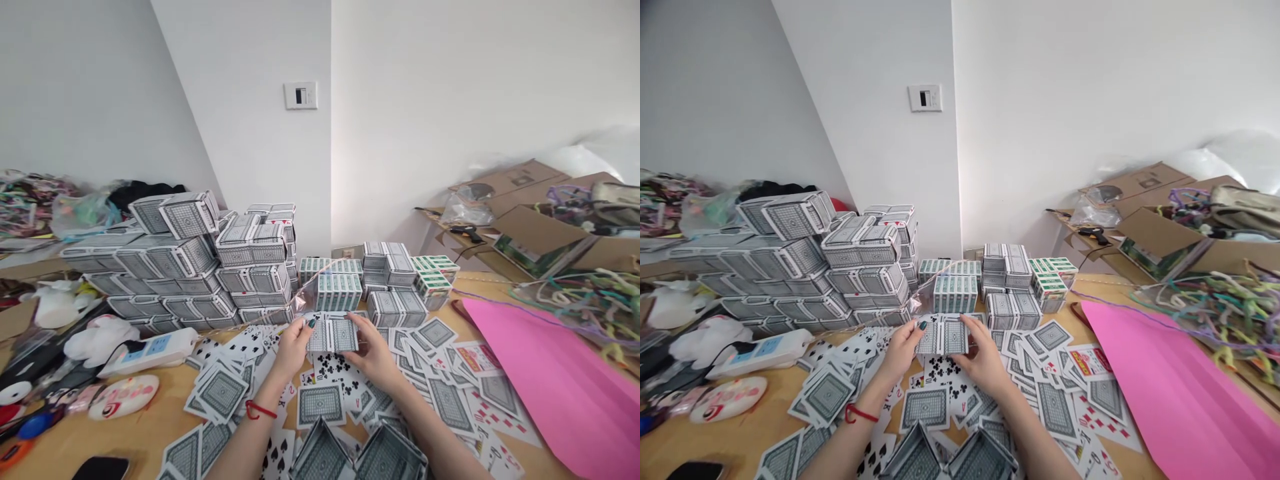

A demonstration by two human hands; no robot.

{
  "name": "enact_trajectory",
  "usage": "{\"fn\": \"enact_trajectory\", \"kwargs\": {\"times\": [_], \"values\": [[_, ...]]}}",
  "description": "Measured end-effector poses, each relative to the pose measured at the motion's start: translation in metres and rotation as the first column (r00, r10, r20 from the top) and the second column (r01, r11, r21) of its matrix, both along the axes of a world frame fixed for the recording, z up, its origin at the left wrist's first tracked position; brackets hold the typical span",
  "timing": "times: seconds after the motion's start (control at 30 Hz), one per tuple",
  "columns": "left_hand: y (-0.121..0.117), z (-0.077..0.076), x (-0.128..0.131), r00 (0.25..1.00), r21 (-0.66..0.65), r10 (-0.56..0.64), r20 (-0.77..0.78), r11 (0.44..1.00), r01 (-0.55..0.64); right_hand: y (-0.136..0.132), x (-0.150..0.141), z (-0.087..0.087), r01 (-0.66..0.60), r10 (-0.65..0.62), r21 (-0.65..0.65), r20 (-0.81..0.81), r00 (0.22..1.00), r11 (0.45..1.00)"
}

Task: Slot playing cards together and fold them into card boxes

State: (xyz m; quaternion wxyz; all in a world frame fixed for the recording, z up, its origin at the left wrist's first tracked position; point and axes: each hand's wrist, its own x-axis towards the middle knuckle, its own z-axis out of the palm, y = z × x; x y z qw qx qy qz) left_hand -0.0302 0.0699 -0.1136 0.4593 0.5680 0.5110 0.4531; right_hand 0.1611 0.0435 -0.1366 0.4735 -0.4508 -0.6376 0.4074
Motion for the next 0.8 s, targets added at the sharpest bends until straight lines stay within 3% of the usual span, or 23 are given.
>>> {"fn": "enact_trajectory", "kwargs": {"times": [0.47, 0.8], "values": [[0.005, -0.002, -0.005, 0.991, -0.003, -0.130, 0.011, 0.992, 0.130, 0.003, 0.012, 0.000, -0.056, 0.037, 0.084, 0.213, 0.976, 0.995], [0.005, -0.004, -0.005, 0.993, -0.015, -0.116, -0.018, 0.993, 0.115, -0.001, 0.008, -0.003, 0.019, -0.066, 0.158, 0.302, 0.951, 0.987]]}}
